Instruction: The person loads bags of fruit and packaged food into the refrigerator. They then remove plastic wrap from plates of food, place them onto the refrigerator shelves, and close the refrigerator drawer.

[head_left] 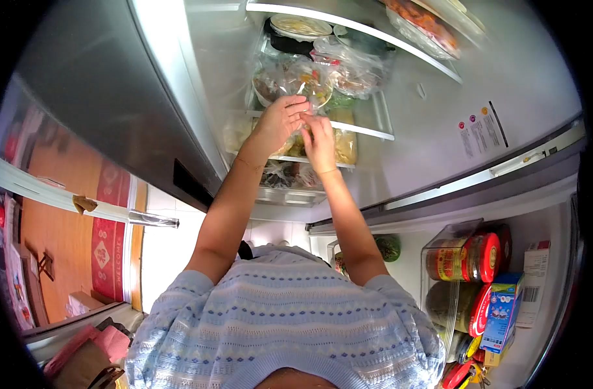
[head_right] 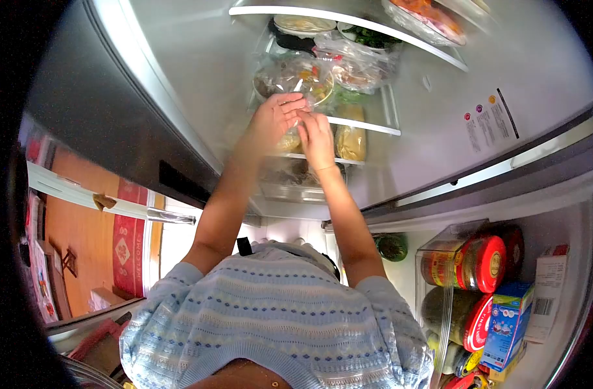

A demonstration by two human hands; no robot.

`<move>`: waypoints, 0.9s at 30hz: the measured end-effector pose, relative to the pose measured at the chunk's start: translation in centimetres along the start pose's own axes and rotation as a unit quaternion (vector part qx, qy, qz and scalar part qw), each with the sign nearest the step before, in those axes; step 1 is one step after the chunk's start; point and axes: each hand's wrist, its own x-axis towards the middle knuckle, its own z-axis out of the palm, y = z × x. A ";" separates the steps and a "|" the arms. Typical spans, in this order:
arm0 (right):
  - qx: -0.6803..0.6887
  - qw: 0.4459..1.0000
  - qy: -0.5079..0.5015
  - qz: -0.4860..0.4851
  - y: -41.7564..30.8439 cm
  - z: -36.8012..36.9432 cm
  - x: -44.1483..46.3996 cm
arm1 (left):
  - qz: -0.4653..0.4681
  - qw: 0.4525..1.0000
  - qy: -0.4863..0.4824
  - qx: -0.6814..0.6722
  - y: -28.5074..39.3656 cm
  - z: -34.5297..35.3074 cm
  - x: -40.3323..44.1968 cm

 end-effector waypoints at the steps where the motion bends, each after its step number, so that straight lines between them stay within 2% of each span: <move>1: -0.062 0.997 0.000 -0.053 0.2 -0.4 0.5 | 0.003 1.000 0.000 0.001 -0.1 -0.4 0.1; 2: -0.122 0.991 -0.014 -0.052 0.2 -0.9 0.7 | 0.028 0.999 -0.005 0.024 -0.4 -0.8 0.3; 3: -0.121 0.991 -0.013 -0.055 -0.4 -1.4 1.5 | 0.052 0.998 -0.009 0.047 -0.2 -0.4 -0.1; 4: -0.143 0.983 -0.005 -0.114 -0.8 -2.0 2.3 | 0.036 0.997 0.044 0.046 0.1 0.1 -0.5; 5: -0.165 0.971 0.003 -0.172 -0.8 -2.3 2.8 | 0.038 0.997 0.043 0.046 0.4 0.5 -0.7; 7: -0.132 0.973 -0.012 -0.189 0.5 -2.1 3.2 | 0.090 0.980 0.104 0.141 0.9 1.6 -1.4; 8: -0.094 0.979 -0.023 -0.177 1.5 -1.6 2.9 | 0.090 0.981 0.102 0.142 0.6 1.7 -1.5; 9: -0.056 0.984 -0.034 -0.164 1.6 -1.6 3.1 | 0.203 0.916 0.146 0.315 0.3 2.0 -1.6; 10: -0.059 0.984 -0.032 -0.166 1.8 -1.5 3.4 | 0.309 0.806 0.183 0.471 0.1 2.3 -1.7; 11: -0.072 0.989 0.008 -0.128 1.9 -1.4 3.6 | 0.310 0.806 0.181 0.470 -0.2 2.3 -2.2; 12: -0.085 0.991 0.047 -0.088 1.8 -1.4 3.5 | 0.305 0.768 0.217 0.520 -0.5 2.5 -3.1; 13: -0.086 0.991 0.048 -0.089 1.9 -1.5 3.5 | 0.299 0.725 0.251 0.567 -0.5 2.6 -3.6; 14: -0.109 0.993 0.048 -0.014 2.1 -1.6 3.4 | 0.158 0.784 0.248 0.547 -1.2 1.7 -3.2; 15: -0.131 0.988 0.045 0.062 2.5 -1.3 3.3 | 0.158 0.783 0.249 0.548 -2.0 1.1 -2.8; 16: -0.089 0.984 0.038 0.147 2.8 -0.8 3.4 | 0.118 0.896 0.199 0.378 -2.8 0.9 -2.4; 17: -0.087 0.985 0.037 0.147 3.2 -0.5 3.4 | 0.073 0.969 0.140 0.191 -3.6 0.7 -1.9; 18: -0.132 0.969 -0.013 0.209 2.7 -0.6 3.9 | 0.074 0.982 0.126 0.122 -3.1 1.7 -2.1; 19: -0.176 0.945 -0.063 0.268 2.4 -0.7 4.5 | 0.076 0.982 0.125 0.122 -3.4 1.9 -1.4; 20: -0.207 0.934 -0.103 0.272 2.6 -0.9 5.0 | 0.113 0.982 0.118 0.100 -3.9 1.8 -0.5; 21: -0.208 0.935 -0.102 0.270 2.6 -1.6 5.9 | 0.149 0.980 0.109 0.078 -4.2 1.8 0.2; 22: -0.101 0.920 -0.202 0.320 2.7 -2.7 7.1 | 0.143 0.977 0.136 0.073 -3.9 2.5 0.2; 23: 0.009 0.884 -0.299 0.361 3.2 -3.8 8.3 | 0.147 0.977 0.135 0.074 -3.5 3.1 0.1; 24: 0.040 0.907 -0.274 0.318 5.7 -3.9 8.9 | 0.134 0.974 0.170 0.061 -3.1 3.7 0.1; 25: 0.035 0.963 -0.157 0.217 6.2 -4.4 10.1 | 0.121 0.970 0.205 0.047 -2.8 3.9 0.3; 26: 0.044 0.973 -0.057 0.219 7.3 -3.7 12.0 | 0.124 0.972 0.192 0.050 -2.8 3.4 0.9; 27: 0.010 0.981 -0.022 0.191 5.3 -3.9 14.2 | 0.125 0.972 0.193 0.049 -2.7 3.3 1.0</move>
